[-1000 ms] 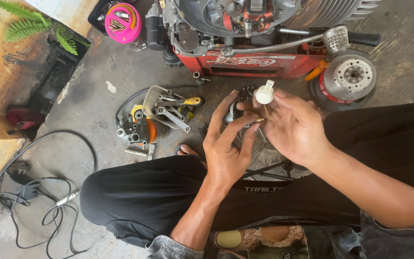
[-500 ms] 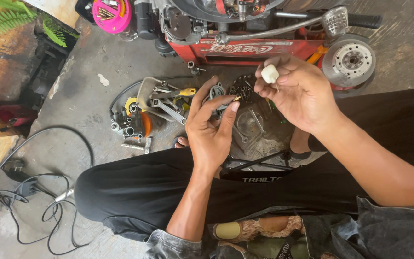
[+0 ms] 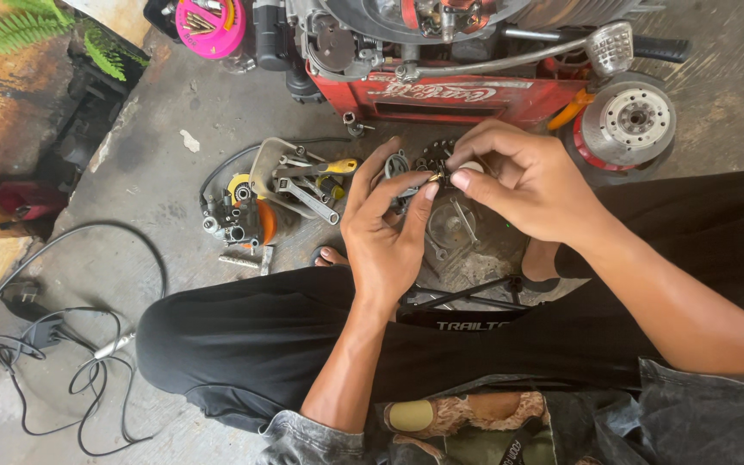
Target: The person sits on the floor and disassembles a carburetor. They use a screwdriver to remove a white float and a small metal pin from the carburetor body. The person then places the removed parts on the floor among other tools and parts.
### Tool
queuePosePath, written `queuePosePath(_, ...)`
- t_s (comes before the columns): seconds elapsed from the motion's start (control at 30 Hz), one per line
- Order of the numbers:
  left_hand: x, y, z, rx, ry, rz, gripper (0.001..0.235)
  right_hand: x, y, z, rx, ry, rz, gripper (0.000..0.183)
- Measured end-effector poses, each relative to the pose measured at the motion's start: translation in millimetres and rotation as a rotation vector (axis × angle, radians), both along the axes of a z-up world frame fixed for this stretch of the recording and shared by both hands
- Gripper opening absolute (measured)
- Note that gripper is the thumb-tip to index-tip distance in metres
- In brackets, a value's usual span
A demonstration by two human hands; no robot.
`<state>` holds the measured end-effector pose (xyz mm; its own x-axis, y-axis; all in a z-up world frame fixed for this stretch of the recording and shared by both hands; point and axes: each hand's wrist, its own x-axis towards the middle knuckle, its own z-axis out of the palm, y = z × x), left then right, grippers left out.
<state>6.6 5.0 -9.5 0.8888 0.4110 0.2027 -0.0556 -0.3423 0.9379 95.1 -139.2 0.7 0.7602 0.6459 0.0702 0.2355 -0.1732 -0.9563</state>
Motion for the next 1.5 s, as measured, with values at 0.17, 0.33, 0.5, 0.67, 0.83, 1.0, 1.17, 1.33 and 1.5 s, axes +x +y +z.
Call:
queuePosePath(0.17,0,0,-7,0.115,-0.109,-0.002,0.011,-3,1,-3,0.067,-0.061,0.023,0.014)
queuePosePath(0.33,1,1,-9,0.167,-0.118,-0.006,0.010,-2,0,-3,0.035,-0.130,0.044,0.014)
queuePosePath(0.5,3,1,-13,0.171,-0.109,-0.024,0.009,1,2,-5,0.059,-0.204,0.081,0.007)
queuePosePath(0.67,3,6,-20,0.148,-0.056,-0.011,0.012,5,2,-20,-0.023,-0.116,0.054,0.003)
queuePosePath(0.83,2,17,-19,0.101,-0.032,0.012,0.014,22,6,-58,-0.194,-0.106,0.055,0.003)
queuePosePath(1.0,-2,25,-3,-0.007,0.001,0.046,0.016,42,20,-111,-0.677,0.116,0.032,0.015)
queuePosePath(1.17,-5,32,3,-0.069,0.004,0.073,0.016,80,2,-229,-0.726,-0.109,0.101,0.018)
queuePosePath(1.33,-1,39,5,-0.130,0.041,0.088,0.017,103,9,-286,-0.773,-0.158,0.079,0.014)
queuePosePath(1.5,4,43,1,-0.206,0.058,0.108,0.013,115,19,-348,-0.771,-0.237,0.131,0.012)
